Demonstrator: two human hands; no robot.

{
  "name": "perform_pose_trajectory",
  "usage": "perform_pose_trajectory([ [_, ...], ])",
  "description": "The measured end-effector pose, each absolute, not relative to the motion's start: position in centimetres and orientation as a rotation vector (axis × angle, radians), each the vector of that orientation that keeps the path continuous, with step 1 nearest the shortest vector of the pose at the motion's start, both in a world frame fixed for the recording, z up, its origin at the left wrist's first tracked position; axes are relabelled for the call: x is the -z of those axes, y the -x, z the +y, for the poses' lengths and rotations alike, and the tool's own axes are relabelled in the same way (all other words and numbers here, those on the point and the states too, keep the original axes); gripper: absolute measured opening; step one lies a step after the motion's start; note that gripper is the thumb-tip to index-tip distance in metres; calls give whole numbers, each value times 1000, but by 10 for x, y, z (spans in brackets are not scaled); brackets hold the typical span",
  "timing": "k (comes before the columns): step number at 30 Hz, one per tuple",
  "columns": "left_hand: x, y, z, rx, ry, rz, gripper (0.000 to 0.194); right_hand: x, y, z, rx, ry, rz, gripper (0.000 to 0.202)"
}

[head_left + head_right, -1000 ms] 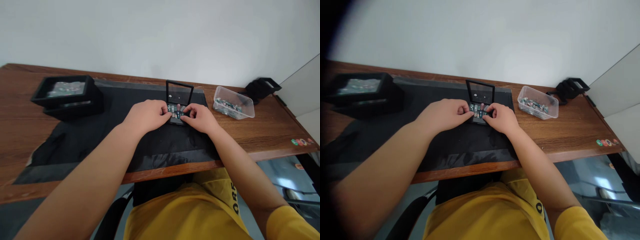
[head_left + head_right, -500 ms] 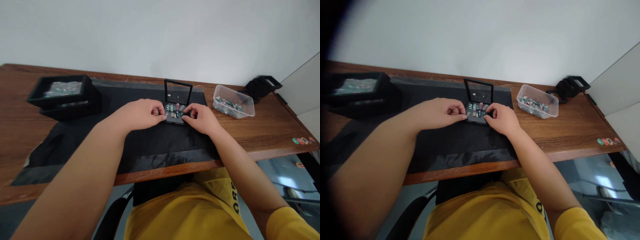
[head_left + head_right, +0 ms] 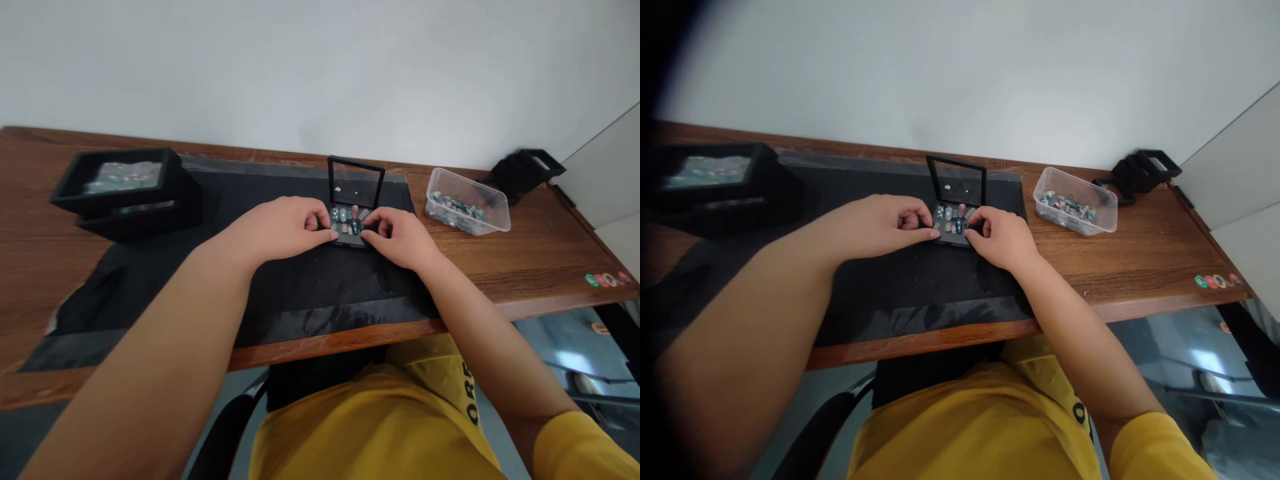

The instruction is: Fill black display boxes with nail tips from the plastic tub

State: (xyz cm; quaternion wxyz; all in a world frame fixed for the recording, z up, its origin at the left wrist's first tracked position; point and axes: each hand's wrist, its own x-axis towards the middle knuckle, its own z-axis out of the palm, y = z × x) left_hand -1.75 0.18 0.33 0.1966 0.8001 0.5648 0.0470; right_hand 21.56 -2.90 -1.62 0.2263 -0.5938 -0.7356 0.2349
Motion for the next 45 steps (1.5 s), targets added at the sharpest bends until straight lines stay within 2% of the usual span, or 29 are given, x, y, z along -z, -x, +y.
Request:
perform_pose_trajectory([
  [14,1,17,3,-187,-2241,1559,27,16,-213,-26,-618,1642,-2029,9],
  [29,2,19,11,-257,-2099,1575,32,20,-216,-24,-680,1671,-1957,17],
  [33,0,20,12,-508,-2090,1619,43,20,-215,-24,-691,1679,-1956,14],
  [35,-2,19,10,-786,-2090,1623,50,20,-215,-24,-697,1678,-1952,14],
  [39,-5,17,6,-1259,-2015,1579,51,21,-216,-23,-708,1674,-1943,13],
  [45,8,17,17,-1429,-1905,1583,45,26,-220,-21,-798,1613,-1865,23],
])
